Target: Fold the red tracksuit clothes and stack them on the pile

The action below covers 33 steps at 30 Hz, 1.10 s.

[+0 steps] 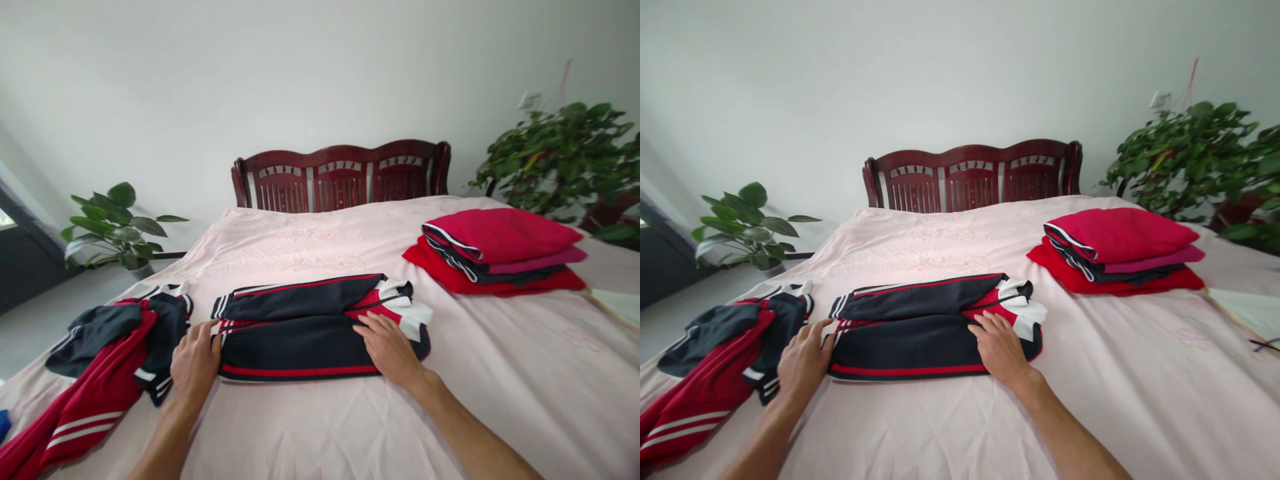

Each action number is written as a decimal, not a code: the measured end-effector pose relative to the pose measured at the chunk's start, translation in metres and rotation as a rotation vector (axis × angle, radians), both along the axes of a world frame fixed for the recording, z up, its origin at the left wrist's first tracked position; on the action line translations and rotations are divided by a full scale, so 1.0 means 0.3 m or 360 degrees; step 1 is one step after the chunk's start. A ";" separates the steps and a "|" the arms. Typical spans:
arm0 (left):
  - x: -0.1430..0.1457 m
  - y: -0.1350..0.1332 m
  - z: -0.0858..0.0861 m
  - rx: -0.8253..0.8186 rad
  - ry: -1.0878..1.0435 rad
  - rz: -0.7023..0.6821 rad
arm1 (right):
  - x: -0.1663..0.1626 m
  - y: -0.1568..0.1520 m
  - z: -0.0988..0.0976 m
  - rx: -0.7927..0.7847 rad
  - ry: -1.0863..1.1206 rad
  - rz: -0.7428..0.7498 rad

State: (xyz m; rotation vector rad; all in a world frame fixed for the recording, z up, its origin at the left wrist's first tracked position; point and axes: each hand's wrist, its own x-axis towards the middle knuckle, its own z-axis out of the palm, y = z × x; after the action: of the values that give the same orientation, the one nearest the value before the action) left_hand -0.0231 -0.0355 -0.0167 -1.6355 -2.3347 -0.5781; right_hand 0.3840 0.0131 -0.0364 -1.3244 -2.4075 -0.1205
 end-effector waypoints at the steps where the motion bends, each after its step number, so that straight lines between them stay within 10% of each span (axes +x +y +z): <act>1: 0.016 0.005 -0.009 0.0060 0.0042 -0.0133 | -0.010 -0.001 0.001 0.0045 0.0023 0.0002; 7: 0.096 0.043 -0.088 -0.0231 0.0137 -0.0711 | -0.033 -0.009 0.002 -0.0097 -0.0010 0.0203; 17: 0.035 0.129 -0.028 0.0063 -0.0128 -0.0586 | 0.025 0.111 0.040 -0.0064 0.0442 -0.0167; 25: 0.082 0.269 -0.002 -0.0195 0.0064 -0.0493 | -0.049 0.373 0.129 -0.0104 0.0078 -0.0051; 33: 0.098 0.255 -0.007 -0.0211 0.0094 -0.0524 | -0.035 0.406 0.097 -0.0219 -0.0008 -0.0012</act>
State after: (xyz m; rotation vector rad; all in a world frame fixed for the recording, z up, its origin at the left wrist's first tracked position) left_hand 0.0062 0.0411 -0.0188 -2.0883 -2.1156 -0.4349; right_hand 0.3734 0.1348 -0.0072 -1.3942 -2.4534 0.0407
